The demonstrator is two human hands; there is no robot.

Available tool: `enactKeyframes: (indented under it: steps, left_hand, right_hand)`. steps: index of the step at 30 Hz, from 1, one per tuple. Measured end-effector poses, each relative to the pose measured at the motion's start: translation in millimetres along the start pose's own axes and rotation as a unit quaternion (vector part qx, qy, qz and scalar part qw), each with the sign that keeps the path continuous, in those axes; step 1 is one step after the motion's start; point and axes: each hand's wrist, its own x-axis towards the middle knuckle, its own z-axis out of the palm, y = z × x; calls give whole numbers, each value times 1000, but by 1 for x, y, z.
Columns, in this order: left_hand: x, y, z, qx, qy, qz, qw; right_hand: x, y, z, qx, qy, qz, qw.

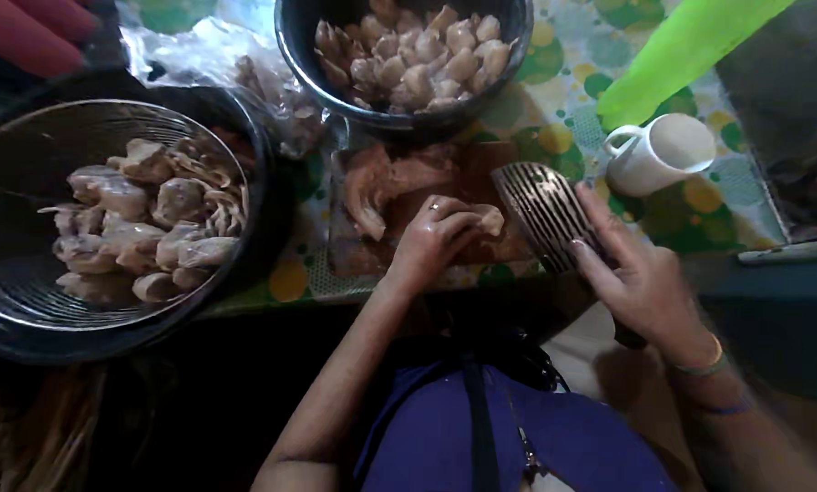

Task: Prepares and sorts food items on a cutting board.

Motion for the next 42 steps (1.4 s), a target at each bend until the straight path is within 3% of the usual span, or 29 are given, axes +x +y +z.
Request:
enactKeyframes:
  steps: [6, 19, 24, 32, 38, 42]
  left_hand:
    - [2, 0, 11, 2, 19, -35, 999]
    - [3, -7, 15, -12, 10, -46, 999]
    - [6, -6, 12, 0, 15, -58, 998]
    - [3, -3, 13, -3, -1, -36, 999]
    - [11, -11, 10, -19, -8, -51, 998]
    - [14, -11, 4, -15, -38, -46, 998]
  right_hand:
    - [10, -21, -1, -139, -52, -95, 984]
    - [48, -24, -5, -155, -182, -91, 967]
    - [44, -30, 21, -167, -145, -81, 972]
    - [50, -29, -2, -159, -210, -70, 962]
    - [47, -34, 25, -161, -166, -40, 972]
    - [47, -37, 19, -158, -187, -43, 969]
